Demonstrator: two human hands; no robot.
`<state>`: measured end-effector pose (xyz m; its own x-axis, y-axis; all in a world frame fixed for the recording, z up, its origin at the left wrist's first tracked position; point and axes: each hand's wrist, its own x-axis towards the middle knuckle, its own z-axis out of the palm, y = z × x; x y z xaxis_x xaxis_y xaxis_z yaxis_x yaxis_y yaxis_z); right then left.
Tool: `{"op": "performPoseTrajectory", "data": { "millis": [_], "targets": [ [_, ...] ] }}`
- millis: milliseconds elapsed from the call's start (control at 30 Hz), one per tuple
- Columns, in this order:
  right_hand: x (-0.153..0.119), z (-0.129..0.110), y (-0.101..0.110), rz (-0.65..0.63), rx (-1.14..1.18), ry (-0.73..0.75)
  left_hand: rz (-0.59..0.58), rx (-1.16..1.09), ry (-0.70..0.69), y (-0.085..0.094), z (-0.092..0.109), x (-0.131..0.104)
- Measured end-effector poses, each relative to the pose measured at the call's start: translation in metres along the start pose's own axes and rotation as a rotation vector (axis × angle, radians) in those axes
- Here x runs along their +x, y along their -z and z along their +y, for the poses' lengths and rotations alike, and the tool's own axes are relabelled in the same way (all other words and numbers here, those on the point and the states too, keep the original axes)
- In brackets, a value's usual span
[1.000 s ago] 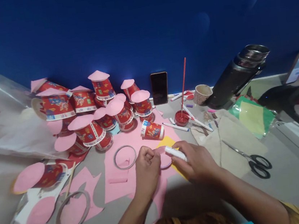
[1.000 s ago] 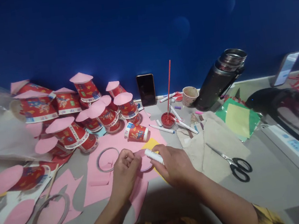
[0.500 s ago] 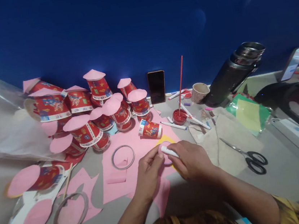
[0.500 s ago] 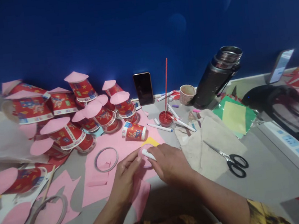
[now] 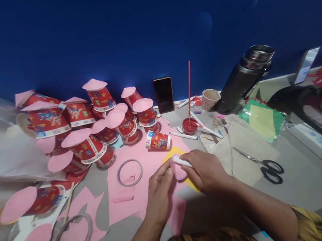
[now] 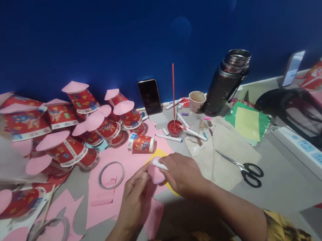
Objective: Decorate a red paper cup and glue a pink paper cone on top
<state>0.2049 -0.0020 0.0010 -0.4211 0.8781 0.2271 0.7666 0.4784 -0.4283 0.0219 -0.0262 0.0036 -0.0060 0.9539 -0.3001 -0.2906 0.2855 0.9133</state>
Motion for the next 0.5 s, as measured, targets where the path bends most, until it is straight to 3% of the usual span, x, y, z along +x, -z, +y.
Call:
{"op": "performPoseTrajectory", "data": {
  "millis": [133,400,500],
  "targets": [
    [-0.0009,-0.0025,-0.0038,-0.032,-0.047,0.069,-0.033,-0.030,0.044,0.0021,0.0036,0.0025],
    [-0.0006,-0.0065,-0.0021,-0.040,-0.021,-0.104,-0.004,0.050,-0.022,-0.0020,-0.0059,-0.0024],
    [-0.0008,-0.0044,-0.0022,-0.035,-0.031,-0.088,-0.003,0.038,-0.023,-0.0029,-0.0040,-0.0015]
  ]
}}
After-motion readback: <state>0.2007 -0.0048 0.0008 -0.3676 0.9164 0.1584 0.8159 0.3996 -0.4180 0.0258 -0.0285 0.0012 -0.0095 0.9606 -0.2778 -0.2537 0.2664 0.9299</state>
